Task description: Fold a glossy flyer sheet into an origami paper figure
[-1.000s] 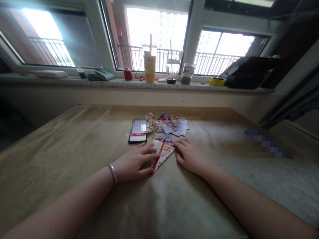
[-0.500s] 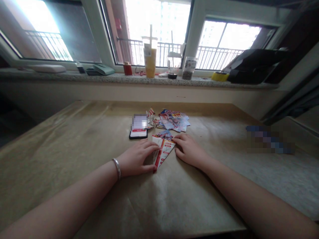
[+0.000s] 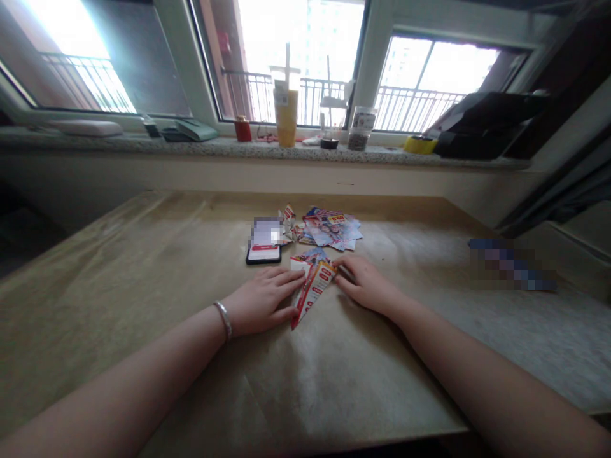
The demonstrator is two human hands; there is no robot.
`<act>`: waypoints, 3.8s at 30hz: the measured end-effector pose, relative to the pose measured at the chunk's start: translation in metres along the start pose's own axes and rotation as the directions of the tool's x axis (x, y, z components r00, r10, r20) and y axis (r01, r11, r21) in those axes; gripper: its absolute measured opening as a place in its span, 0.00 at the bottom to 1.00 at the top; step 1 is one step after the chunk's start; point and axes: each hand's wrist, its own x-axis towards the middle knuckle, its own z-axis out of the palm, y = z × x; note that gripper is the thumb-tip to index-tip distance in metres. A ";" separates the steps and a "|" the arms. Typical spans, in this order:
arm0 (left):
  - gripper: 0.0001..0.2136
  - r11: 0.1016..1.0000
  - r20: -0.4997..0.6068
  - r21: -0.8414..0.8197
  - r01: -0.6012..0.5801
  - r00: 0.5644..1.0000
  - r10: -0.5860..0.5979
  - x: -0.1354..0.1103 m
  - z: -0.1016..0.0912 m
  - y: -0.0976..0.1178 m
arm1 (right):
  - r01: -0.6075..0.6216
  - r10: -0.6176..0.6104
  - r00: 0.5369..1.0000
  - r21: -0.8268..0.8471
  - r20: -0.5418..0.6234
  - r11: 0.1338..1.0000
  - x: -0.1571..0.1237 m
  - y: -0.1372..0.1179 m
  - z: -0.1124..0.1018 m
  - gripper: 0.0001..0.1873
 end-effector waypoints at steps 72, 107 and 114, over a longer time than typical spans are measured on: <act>0.12 0.996 -0.192 0.073 -0.049 0.979 0.062 -0.001 -0.009 -0.010 | 0.190 -0.214 0.958 0.136 0.190 0.972 -0.009 0.005 -0.011 0.35; 0.11 0.973 0.075 0.228 0.028 0.996 -0.047 -0.015 -0.033 -0.004 | 0.076 -0.024 0.973 -0.222 0.231 0.972 -0.015 -0.002 -0.033 0.16; 0.12 0.974 0.060 0.221 0.044 0.996 -0.058 -0.014 -0.033 -0.005 | 0.275 -0.229 0.943 -0.180 0.240 0.944 -0.014 0.000 -0.031 0.07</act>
